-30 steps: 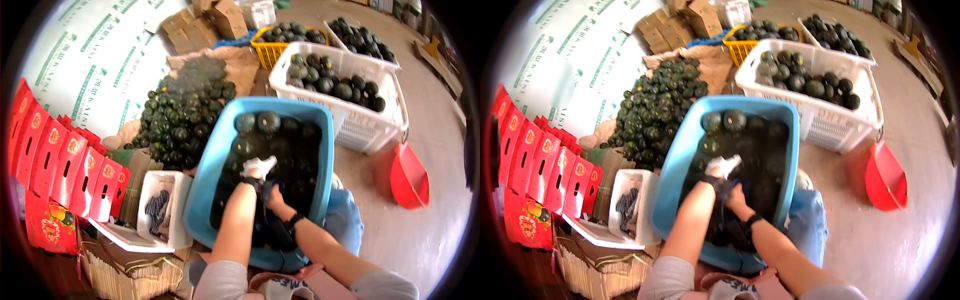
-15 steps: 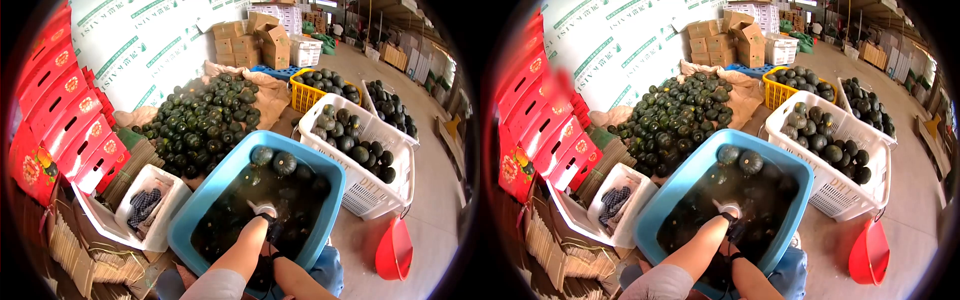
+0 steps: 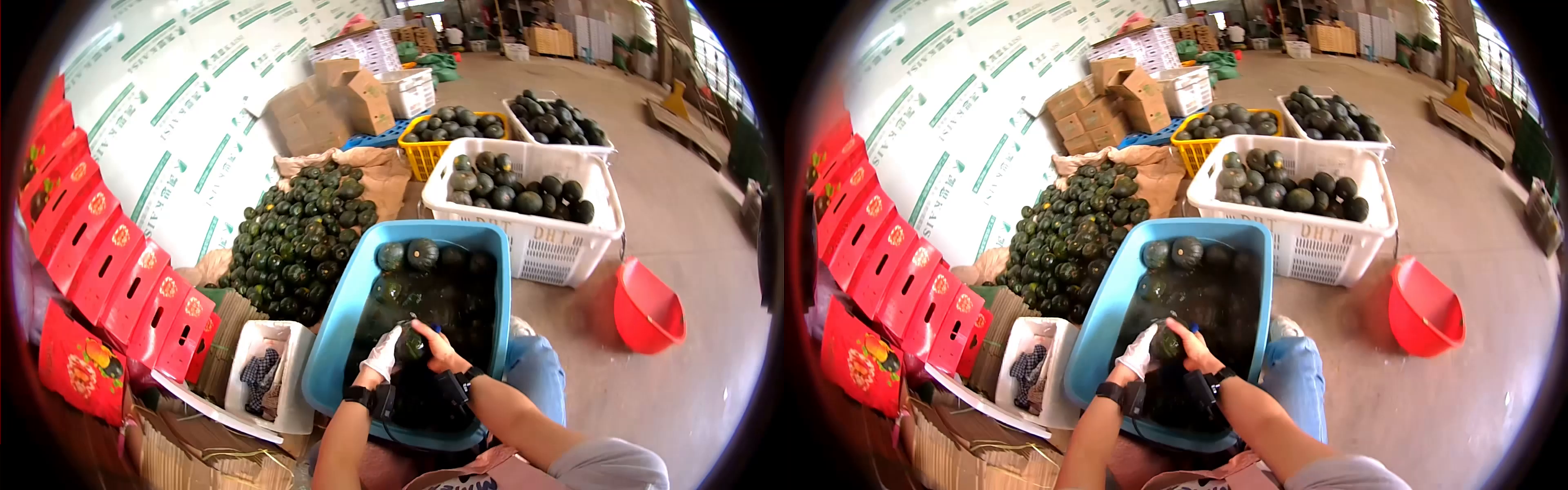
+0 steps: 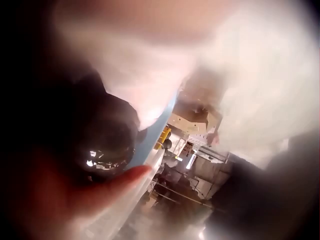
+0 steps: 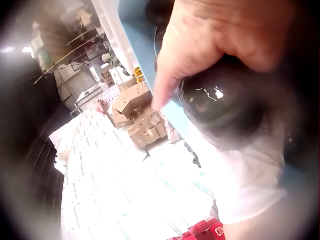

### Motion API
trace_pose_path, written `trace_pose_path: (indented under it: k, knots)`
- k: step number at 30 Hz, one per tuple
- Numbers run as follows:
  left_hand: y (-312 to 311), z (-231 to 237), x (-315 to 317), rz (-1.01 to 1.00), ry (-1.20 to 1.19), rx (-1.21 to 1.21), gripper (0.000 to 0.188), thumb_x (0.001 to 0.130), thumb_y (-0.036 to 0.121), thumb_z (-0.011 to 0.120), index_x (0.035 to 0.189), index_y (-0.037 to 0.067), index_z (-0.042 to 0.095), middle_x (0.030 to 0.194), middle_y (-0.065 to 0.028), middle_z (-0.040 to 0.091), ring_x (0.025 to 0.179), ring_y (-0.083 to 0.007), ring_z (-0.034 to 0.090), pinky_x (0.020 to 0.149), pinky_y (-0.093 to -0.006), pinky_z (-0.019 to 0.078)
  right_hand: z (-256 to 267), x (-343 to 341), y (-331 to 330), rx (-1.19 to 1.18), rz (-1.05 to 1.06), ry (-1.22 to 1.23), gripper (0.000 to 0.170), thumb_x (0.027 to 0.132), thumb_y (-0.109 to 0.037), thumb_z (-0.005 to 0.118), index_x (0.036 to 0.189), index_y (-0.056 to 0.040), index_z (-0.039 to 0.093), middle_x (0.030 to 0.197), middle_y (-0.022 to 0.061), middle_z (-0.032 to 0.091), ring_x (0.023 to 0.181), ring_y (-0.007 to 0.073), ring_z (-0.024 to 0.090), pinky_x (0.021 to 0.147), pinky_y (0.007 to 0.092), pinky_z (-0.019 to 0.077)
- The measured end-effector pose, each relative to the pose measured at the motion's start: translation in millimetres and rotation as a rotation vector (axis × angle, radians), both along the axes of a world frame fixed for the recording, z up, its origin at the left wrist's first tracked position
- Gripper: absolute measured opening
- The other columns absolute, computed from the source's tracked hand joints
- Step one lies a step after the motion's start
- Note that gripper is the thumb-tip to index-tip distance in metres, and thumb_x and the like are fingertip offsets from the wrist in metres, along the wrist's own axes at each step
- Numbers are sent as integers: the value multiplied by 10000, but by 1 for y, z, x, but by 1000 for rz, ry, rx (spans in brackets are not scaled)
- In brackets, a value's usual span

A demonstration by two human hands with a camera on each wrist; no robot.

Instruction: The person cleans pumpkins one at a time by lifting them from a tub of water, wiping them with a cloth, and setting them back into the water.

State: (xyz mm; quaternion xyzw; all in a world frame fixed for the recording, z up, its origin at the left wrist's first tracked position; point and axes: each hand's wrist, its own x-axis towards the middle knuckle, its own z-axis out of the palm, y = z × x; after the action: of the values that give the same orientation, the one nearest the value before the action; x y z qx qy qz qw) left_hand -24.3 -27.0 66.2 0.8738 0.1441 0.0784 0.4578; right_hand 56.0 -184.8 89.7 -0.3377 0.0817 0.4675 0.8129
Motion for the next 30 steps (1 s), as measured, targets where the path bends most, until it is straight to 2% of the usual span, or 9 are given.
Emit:
trace_pose_path:
  k: [5, 9, 12, 15, 17, 20, 21, 25, 30]
  knots:
    - [-26, -4, -21, 406, 100, -442, 620, 959, 534, 415, 1368, 72, 478, 1429, -217, 422, 1319, -315, 415, 1036, -377, 378, 39, -33, -17, -283, 54, -347, 477, 731, -250, 833, 1094, -18, 629, 1038, 88, 663, 981, 199, 612, 844, 369, 504]
    - [-48, 37, -32, 368, 243, 10, 649, 967, 546, 377, 1205, -33, 548, 1235, -267, 555, 1168, -367, 531, 952, -421, 431, 46, -43, -26, -472, 41, -570, 543, 713, -283, 852, 1111, 9, 626, 1058, 88, 663, 947, 195, 619, 834, 348, 498]
    - [-74, 39, -39, 345, 156, -207, 573, 976, 490, 417, 1174, -27, 566, 1145, -227, 608, 1079, -341, 580, 911, -393, 454, 59, -57, -45, -571, -62, -741, 618, 658, -337, 883, 1085, 23, 618, 1033, 110, 674, 934, 195, 636, 833, 343, 506]
    - [-60, -57, -25, 289, -266, -1300, 396, 958, 363, 541, 1198, 54, 604, 1068, -77, 654, 968, -223, 603, 918, -324, 462, 46, -67, -47, -626, -296, -968, 679, 621, -436, 881, 1047, 21, 615, 1014, 149, 685, 939, 220, 661, 826, 356, 520]
    - [-75, -2, -35, 322, -43, -1667, 226, 859, 251, 684, 1008, 83, 659, 949, -74, 659, 840, -180, 626, 768, -336, 531, 30, -69, -47, -787, -91, -1103, 674, 652, -492, 844, 1026, 26, 627, 1005, 159, 685, 941, 228, 663, 820, 361, 519]
    - [-43, -41, -31, 302, -179, -1530, 267, 819, 155, 713, 1038, 45, 607, 900, -61, 655, 826, -169, 634, 742, -332, 542, 43, -62, -51, -817, 146, -1102, 621, 779, -539, 720, 1060, 9, 639, 1048, 183, 677, 970, 240, 654, 847, 363, 500]
    - [-68, 9, -44, 344, -364, -1209, 355, 830, 102, 692, 1140, 26, 537, 920, -68, 653, 866, -172, 633, 791, -309, 526, 40, -60, -49, -820, 262, -1043, 604, 823, -539, 676, 1086, 4, 637, 1061, 186, 675, 986, 242, 647, 862, 359, 490]
    - [-74, 29, -48, 473, -409, -960, 388, 799, 89, 719, 1137, 37, 535, 959, -78, 630, 873, -177, 616, 822, -286, 497, 39, -74, -50, -592, 186, -1034, 559, 886, -494, 621, 1161, -7, 623, 1087, 175, 670, 1034, 230, 618, 916, 336, 455]
    - [-52, 3, -47, 469, -440, -1242, 305, 803, 158, 712, 1055, 34, 591, 960, -70, 625, 856, -172, 608, 788, -309, 506, 46, -83, -58, -621, 75, -1379, 447, 798, -349, 766, 1069, -16, 642, 856, 161, 679, 760, 223, 666, 708, 339, 523]
